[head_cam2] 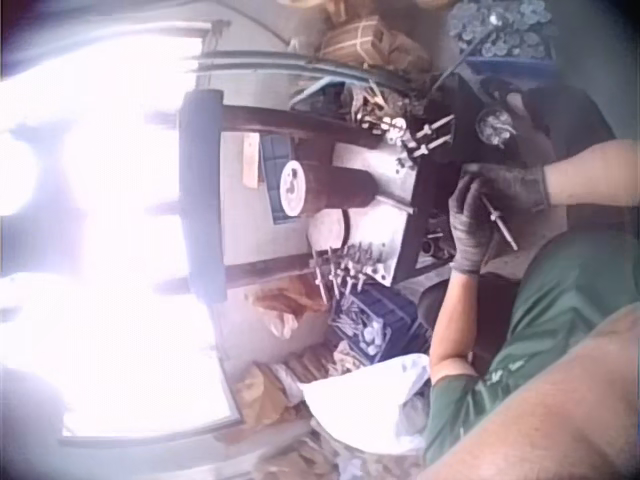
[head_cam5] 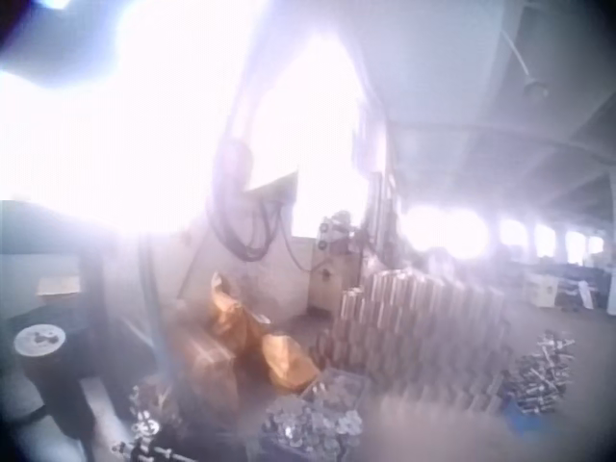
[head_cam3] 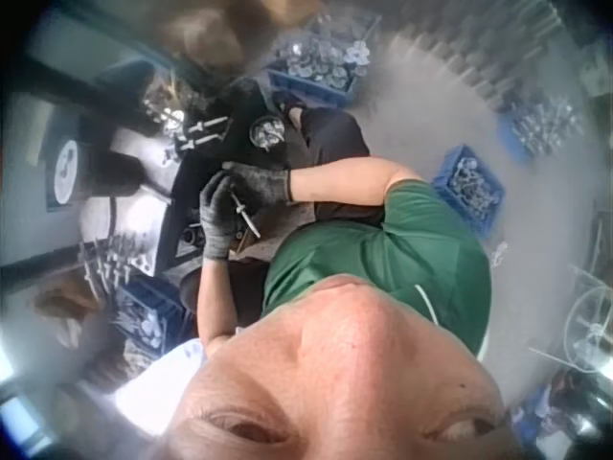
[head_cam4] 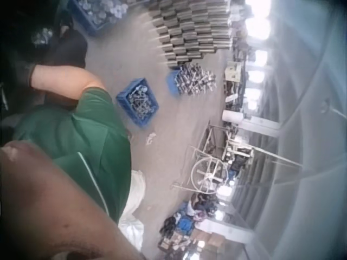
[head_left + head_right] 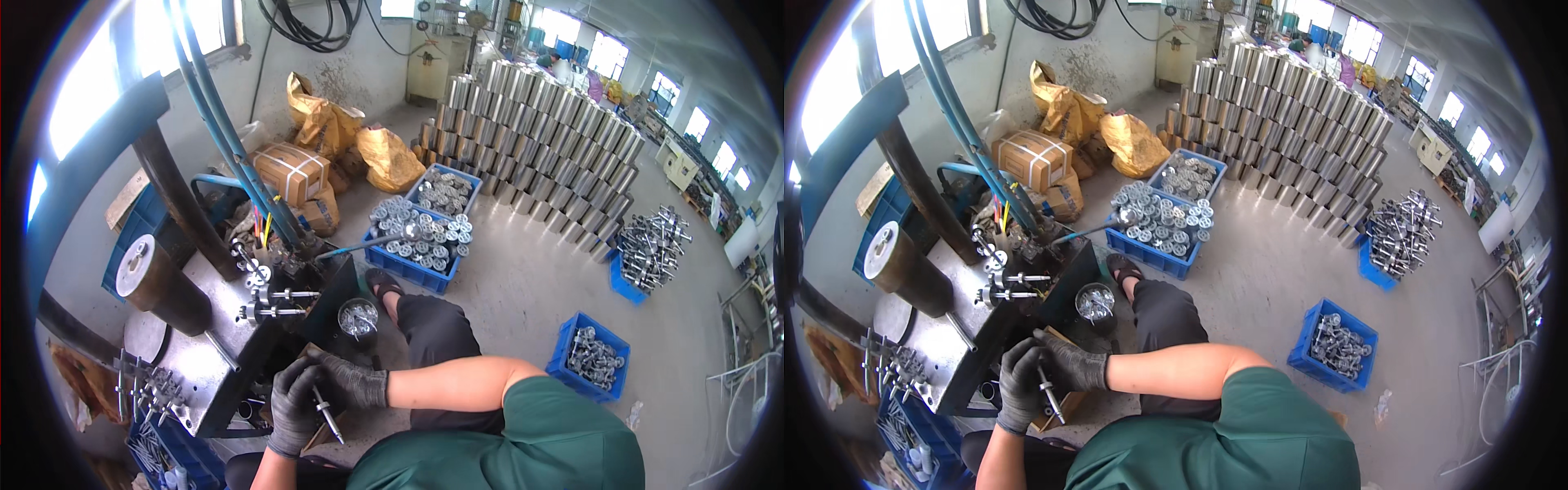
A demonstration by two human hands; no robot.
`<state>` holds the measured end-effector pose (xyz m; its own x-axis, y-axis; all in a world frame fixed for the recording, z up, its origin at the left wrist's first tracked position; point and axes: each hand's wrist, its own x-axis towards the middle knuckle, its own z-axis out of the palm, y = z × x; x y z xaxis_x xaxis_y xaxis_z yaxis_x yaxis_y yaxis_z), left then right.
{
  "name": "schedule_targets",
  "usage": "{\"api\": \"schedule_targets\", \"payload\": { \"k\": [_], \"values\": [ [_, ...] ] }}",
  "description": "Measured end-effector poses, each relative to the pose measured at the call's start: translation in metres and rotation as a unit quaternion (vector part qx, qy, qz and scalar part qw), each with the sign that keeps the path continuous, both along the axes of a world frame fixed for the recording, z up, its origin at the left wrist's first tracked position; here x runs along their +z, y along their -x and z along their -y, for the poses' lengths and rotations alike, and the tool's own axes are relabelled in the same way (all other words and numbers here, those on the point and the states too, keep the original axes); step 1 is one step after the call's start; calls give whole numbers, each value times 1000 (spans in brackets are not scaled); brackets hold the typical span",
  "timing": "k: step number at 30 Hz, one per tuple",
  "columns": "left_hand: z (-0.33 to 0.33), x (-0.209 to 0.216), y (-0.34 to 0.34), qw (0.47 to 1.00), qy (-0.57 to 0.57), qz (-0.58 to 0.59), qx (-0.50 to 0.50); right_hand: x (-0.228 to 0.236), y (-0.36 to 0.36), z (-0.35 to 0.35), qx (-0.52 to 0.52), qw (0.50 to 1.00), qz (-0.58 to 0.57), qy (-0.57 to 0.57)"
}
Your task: Operating a press machine to assemble metal gears and pins.
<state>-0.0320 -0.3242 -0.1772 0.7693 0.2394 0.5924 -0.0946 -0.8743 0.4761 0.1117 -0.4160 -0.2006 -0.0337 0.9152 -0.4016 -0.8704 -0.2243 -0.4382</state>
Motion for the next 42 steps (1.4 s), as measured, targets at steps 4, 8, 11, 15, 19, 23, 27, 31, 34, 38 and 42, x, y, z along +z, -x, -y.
{"api": "schedule_targets", "payload": {
  "k": [4,8,11,15,19,23,27,31,34,38,42],
  "values": [
    [-4,-27,2,955,287,-39,-54,6,6,11,4,991,-71,114],
    [-12,-28,8,867,488,-93,-29,-9,21,10,-88,990,56,95],
    [-20,-30,10,875,473,-98,-41,-29,26,-1,-117,987,80,72],
    [-27,-38,13,869,483,-105,11,-40,24,-8,-88,988,129,-9],
    [-28,-32,16,953,271,-66,121,-42,13,-11,-144,805,544,-187],
    [-33,-6,13,965,165,-81,185,-9,-3,1,-142,914,378,-28],
    [-36,-9,20,964,187,-60,179,12,-8,1,-180,867,465,-6],
    [-31,-13,19,974,161,-44,154,-23,-7,-13,-174,933,314,-24],
    [-27,-16,16,961,242,-31,132,-24,-4,-13,-138,944,297,-26],
    [-13,-5,4,917,390,-3,81,-36,-8,-14,-56,954,284,-75],
    [-33,-34,10,922,382,-2,69,-49,15,-22,-53,971,202,-114]
  ]
}}
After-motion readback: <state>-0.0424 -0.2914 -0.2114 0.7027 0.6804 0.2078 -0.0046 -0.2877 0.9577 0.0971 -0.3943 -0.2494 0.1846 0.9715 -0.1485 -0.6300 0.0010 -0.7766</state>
